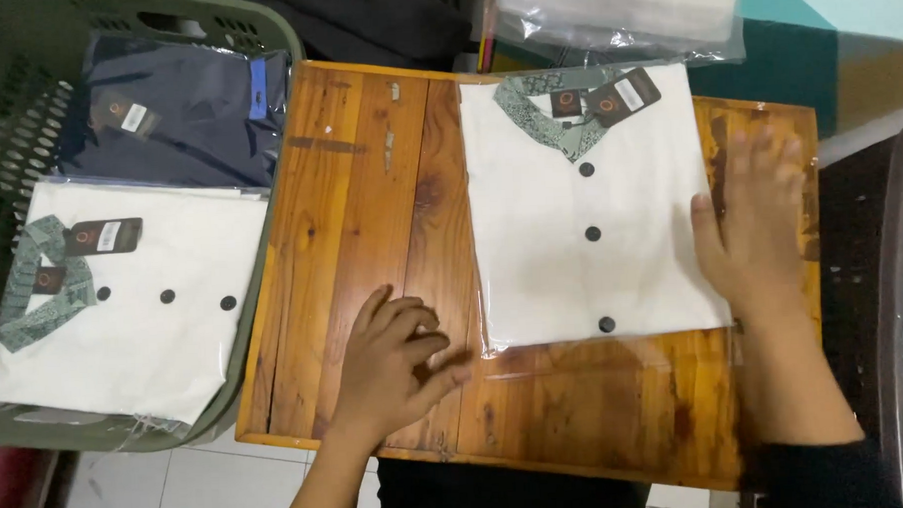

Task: Packing a folded white shirt into a clear plastic bag at a packaging station.

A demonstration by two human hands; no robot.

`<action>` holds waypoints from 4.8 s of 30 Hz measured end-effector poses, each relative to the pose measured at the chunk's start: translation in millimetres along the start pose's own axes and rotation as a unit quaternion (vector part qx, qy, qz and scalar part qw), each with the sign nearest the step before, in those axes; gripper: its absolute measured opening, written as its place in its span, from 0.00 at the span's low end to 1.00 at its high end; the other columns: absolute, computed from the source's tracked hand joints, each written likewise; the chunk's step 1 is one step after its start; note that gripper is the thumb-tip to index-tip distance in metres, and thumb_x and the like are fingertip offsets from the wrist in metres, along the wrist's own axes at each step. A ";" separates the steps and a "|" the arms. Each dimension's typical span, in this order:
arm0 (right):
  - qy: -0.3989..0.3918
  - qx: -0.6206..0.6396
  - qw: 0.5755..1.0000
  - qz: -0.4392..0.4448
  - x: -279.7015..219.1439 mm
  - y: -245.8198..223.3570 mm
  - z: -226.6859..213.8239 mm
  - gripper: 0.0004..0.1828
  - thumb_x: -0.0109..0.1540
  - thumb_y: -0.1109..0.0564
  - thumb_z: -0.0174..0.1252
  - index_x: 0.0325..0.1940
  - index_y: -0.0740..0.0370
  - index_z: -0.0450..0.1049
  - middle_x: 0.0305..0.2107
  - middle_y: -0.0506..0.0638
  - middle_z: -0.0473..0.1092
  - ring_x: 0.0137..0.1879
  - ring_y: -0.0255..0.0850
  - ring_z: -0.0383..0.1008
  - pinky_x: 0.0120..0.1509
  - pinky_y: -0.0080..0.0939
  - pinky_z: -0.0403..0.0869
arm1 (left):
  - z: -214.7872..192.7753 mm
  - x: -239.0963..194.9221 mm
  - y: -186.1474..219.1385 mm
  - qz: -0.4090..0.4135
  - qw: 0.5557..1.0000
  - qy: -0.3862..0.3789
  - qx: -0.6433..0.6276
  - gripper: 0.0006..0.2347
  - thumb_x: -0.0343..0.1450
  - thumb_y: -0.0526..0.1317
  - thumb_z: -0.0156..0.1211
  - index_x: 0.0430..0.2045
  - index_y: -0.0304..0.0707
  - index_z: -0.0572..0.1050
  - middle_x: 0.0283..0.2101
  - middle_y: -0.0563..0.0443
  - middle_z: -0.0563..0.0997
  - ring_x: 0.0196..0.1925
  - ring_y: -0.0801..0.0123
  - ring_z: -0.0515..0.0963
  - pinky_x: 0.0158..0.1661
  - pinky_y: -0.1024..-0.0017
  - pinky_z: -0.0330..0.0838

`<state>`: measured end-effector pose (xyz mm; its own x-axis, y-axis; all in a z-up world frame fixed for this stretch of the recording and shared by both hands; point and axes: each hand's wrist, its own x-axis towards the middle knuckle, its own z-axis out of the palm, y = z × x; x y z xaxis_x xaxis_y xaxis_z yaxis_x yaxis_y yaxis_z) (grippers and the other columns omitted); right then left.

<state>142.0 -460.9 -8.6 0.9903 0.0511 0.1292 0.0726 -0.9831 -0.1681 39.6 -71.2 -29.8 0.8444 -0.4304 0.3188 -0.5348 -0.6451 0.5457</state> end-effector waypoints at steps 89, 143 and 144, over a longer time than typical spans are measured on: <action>0.199 0.053 0.978 0.007 -145.8 -21.3 26.9 0.28 0.71 0.55 0.48 0.74 0.70 0.63 0.72 0.63 0.62 0.80 0.62 0.58 0.83 0.71 0.53 | 48.3 189.9 -124.2 0.109 0.980 -0.129 0.102 0.28 0.81 0.59 0.36 0.77 0.53 0.48 0.80 0.46 0.42 0.81 0.53 0.38 0.75 0.49 0.27; -0.045 0.471 0.834 0.285 -61.6 66.7 56.8 0.39 0.51 0.68 0.72 0.64 0.76 0.64 0.33 0.54 0.73 0.35 0.42 0.74 0.35 0.39 0.75 | 13.8 92.7 -41.1 -0.399 0.704 -0.022 -0.588 0.19 0.60 0.26 0.72 0.44 0.23 0.76 0.31 0.37 0.83 0.29 0.55 0.85 0.29 0.63 0.80; -0.045 0.471 0.834 0.285 -58.2 53.9 37.2 0.39 0.51 0.68 0.72 0.64 0.76 0.64 0.33 0.54 0.73 0.35 0.42 0.74 0.35 0.39 0.75 | 2.8 99.1 -36.3 -0.399 0.703 -0.022 -0.588 0.19 0.60 0.26 0.72 0.44 0.23 0.76 0.31 0.37 0.83 0.29 0.55 0.85 0.29 0.63 0.80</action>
<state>92.7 -510.3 -61.6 0.8976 -0.3226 -0.3003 -0.3936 -0.2802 -0.8755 142.6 -92.3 -20.2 0.8465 -0.2631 -0.4629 0.5247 0.2642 0.8093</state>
